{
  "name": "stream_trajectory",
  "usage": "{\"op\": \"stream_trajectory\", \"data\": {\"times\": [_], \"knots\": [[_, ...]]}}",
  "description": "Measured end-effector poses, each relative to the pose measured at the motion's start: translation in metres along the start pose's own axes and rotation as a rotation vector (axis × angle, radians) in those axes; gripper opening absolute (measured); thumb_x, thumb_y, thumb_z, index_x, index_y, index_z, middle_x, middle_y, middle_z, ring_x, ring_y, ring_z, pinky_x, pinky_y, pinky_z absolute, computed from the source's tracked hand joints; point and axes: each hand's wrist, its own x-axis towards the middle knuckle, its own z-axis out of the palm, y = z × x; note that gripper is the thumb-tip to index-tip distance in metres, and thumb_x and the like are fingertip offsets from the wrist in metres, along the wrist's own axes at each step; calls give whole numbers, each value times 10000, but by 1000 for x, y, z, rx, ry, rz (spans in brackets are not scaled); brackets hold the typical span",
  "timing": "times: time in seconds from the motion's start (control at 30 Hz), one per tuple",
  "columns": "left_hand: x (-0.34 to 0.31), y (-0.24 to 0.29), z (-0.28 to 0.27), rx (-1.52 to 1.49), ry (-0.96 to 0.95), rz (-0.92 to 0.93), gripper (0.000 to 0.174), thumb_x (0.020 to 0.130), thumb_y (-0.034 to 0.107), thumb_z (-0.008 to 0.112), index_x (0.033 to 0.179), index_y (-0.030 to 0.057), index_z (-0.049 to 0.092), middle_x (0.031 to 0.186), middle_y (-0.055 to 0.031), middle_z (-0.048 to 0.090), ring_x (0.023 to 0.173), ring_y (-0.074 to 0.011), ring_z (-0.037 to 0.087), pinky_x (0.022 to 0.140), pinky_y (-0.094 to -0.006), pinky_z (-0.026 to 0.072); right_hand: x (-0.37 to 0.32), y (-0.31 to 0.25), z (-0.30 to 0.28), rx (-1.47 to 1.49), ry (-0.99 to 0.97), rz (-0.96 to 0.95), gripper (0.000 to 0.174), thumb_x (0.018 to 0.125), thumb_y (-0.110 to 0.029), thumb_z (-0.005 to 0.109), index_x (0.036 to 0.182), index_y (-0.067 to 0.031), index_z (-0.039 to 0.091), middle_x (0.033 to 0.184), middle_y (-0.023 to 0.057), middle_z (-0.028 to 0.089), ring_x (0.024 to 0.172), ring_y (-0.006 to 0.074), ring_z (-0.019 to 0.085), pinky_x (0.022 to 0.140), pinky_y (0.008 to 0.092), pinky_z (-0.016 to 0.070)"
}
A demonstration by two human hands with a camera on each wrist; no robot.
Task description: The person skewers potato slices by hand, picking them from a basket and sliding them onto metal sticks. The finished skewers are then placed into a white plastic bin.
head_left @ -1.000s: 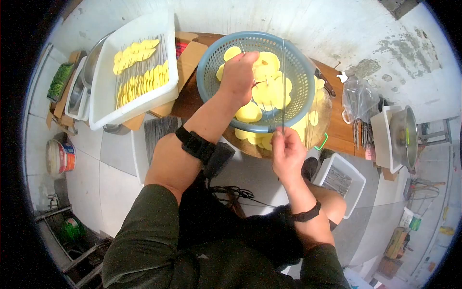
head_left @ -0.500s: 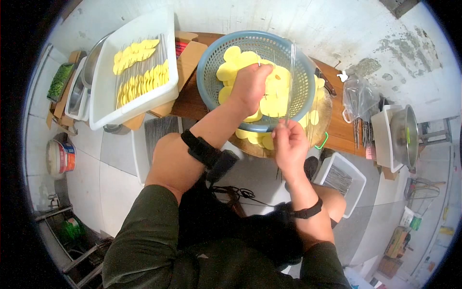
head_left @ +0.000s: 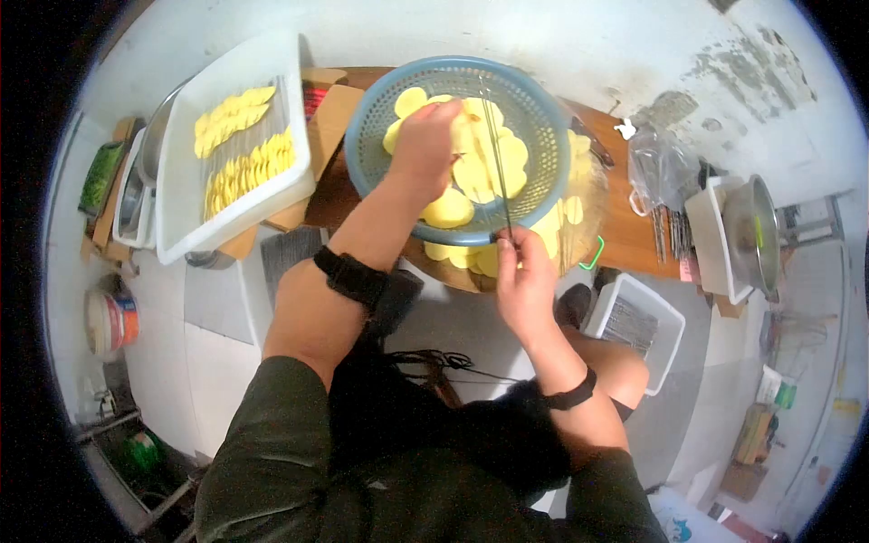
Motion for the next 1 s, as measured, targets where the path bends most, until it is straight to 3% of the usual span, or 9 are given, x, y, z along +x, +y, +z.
{"op": "stream_trajectory", "data": {"times": [0.27,0.4,0.43,0.53,0.67,0.77,0.83,0.9,1.0], "knots": [[14,-1,-4,-82,-76,-97,256,927,259,549,1051,37,580,946,-64,624,826,-167,619,676,-316,504,5,4,-17,17,6,172,162,938,-121,538,1049,-5,556,890,218,624,803,362,628,720,401,499],[22,8,-13,98,25,28,295,979,305,488,1050,29,563,908,-61,626,785,-174,616,680,-289,516,30,41,-49,-26,189,189,166,948,-141,518,988,3,591,818,166,650,747,254,636,689,356,495],[23,11,-18,105,32,24,295,979,305,488,1050,29,563,908,-61,626,785,-174,616,680,-289,516,42,42,-59,-58,192,348,214,948,-179,522,964,21,597,817,172,653,736,251,632,690,359,489],[33,17,-33,153,69,11,264,965,278,525,1035,25,560,871,-51,609,735,-152,592,646,-261,494,70,94,-70,-87,253,371,252,941,-199,537,941,42,609,787,186,659,717,273,637,676,382,481],[41,11,-52,461,-7,55,234,938,237,557,993,11,585,860,-42,604,699,-111,564,616,-236,463,90,101,-59,58,204,557,257,933,-196,544,934,50,615,797,206,661,718,296,642,677,386,480],[44,7,-58,641,-36,23,237,906,227,576,970,3,618,834,-45,621,683,-103,558,631,-260,470,92,116,-49,-58,126,495,254,928,-194,545,912,47,622,795,190,666,696,269,646,649,376,484],[45,4,-61,1202,-142,187,277,873,242,600,1025,14,633,882,-100,665,734,-171,622,692,-309,496,88,125,-48,-107,163,404,256,926,-199,548,902,45,623,792,173,666,687,244,645,632,371,485],[44,-1,-60,1360,-177,173,311,850,255,617,1055,22,635,933,-133,671,794,-219,641,725,-333,504,88,129,-53,-148,210,303,259,924,-203,551,892,43,624,790,155,667,679,219,644,615,365,485],[49,-20,-70,1678,-238,139,368,814,275,648,1089,29,639,1011,-181,669,896,-304,650,775,-378,513,82,89,-78,286,189,471,237,941,-192,537,910,28,620,783,84,645,642,141,604,563,279,476]]}}
